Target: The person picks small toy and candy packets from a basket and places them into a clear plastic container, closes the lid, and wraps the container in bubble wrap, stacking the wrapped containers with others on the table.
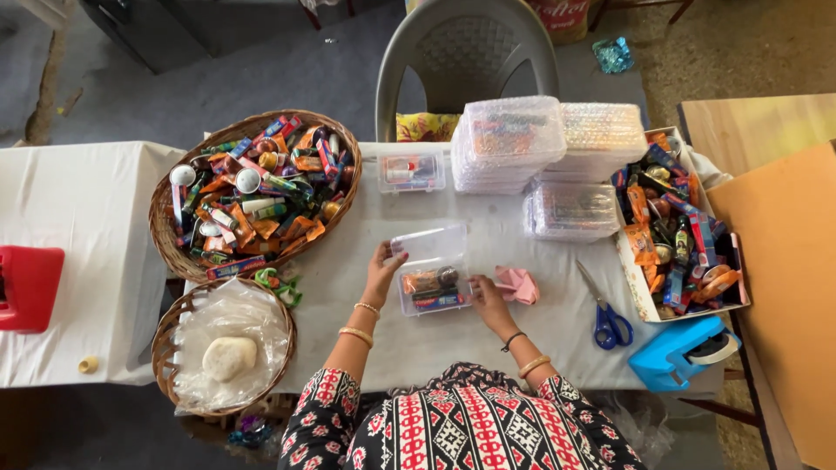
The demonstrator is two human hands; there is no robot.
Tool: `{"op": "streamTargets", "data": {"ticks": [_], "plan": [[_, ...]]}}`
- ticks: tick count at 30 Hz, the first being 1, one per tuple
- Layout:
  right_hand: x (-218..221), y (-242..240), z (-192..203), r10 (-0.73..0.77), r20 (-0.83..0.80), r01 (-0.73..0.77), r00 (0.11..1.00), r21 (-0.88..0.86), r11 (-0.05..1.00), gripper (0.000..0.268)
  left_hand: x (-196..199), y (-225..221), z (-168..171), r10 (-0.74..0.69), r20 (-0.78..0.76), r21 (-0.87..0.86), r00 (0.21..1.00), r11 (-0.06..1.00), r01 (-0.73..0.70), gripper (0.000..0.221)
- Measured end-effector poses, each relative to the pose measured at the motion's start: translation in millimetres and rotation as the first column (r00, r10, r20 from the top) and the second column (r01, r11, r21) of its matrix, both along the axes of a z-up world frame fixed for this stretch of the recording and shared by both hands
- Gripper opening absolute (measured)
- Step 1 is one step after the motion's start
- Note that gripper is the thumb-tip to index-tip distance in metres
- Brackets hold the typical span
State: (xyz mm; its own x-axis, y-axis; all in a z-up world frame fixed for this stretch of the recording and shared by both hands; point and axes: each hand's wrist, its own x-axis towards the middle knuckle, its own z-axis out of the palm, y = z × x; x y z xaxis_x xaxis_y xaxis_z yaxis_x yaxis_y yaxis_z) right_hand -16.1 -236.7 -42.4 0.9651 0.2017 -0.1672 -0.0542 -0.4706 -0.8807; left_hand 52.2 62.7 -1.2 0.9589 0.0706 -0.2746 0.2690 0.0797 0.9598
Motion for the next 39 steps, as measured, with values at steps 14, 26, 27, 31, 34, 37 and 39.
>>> {"op": "streamTargets", "data": {"ticks": [14, 26, 27, 31, 34, 37, 39], "plan": [[-9, -8, -14, -0.214, -0.351, 0.344, 0.912, 0.369, 0.863, 0.036, -104, -5, 40, -0.6, 0.044, 0.809, 0.799, 0.491, 0.324, 0.067], [-14, 13, 43, 0.102, 0.211, -0.05, 0.972, -0.236, 0.97, 0.066, -111, -17, 11, -0.57, 0.11, 0.885, 0.815, 0.429, 0.181, 0.046], [-14, 14, 42, 0.128, 0.262, -0.058, 0.957, -0.259, 0.964, 0.066, -111, -18, 12, -0.577, 0.102, 0.888, 0.811, 0.42, 0.187, 0.046], [-15, 19, 58, 0.248, 0.362, -0.111, 0.899, -0.36, 0.926, 0.061, -110, -18, 13, -0.582, 0.108, 0.886, 0.806, 0.425, 0.188, 0.048], [-15, 21, 63, 0.274, 0.297, -0.127, 0.915, -0.434, 0.892, 0.054, -109, -18, 12, -0.586, 0.121, 0.885, 0.801, 0.43, 0.181, 0.048], [-16, 22, 64, 0.293, 0.276, -0.115, 0.916, -0.517, 0.848, 0.051, -110, -19, 14, -0.587, 0.12, 0.883, 0.8, 0.431, 0.184, 0.048], [-15, 23, 68, 0.291, 0.279, -0.116, 0.915, -0.51, 0.852, 0.052, -110, -20, 15, -0.598, 0.152, 0.896, 0.787, 0.42, 0.146, 0.048]]}}
